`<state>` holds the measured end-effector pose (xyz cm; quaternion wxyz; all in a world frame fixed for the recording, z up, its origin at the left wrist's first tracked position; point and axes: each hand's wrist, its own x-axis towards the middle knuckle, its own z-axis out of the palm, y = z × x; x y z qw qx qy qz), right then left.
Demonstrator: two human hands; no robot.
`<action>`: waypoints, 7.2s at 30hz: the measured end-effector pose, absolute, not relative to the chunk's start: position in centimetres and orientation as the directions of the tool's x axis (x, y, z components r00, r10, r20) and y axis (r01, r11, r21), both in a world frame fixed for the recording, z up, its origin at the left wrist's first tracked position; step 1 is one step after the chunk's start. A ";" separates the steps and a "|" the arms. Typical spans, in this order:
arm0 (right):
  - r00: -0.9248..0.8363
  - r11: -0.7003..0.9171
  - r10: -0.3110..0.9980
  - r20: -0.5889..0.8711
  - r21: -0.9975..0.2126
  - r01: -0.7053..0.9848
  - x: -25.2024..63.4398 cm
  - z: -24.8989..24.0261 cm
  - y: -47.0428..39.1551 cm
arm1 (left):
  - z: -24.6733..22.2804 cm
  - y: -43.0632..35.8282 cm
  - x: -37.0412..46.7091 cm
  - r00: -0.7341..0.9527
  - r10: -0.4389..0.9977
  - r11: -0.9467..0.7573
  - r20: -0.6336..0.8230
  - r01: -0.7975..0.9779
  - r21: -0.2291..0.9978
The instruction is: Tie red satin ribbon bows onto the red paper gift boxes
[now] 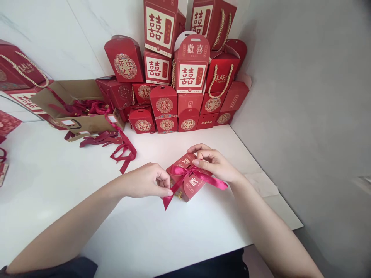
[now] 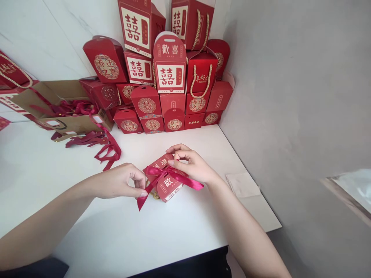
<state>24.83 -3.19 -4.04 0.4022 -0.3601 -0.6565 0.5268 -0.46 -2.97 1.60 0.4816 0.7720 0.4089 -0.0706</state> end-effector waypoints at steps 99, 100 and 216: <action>-0.469 -0.155 0.819 -0.332 -0.914 0.376 27.1 -2.2 -3.9 | -1.7 -0.9 0.0 0.490 0.830 0.064 -0.267 0.392 0.918; -0.474 -0.158 0.811 -0.342 -0.909 0.386 27.3 -2.3 -3.8 | -1.8 -0.9 0.0 0.497 0.824 0.074 -0.272 0.382 0.921; -0.620 0.058 0.766 -0.169 -0.943 0.328 31.1 -1.0 -3.5 | -1.4 -0.9 0.0 0.615 0.779 -0.235 -0.119 0.463 0.855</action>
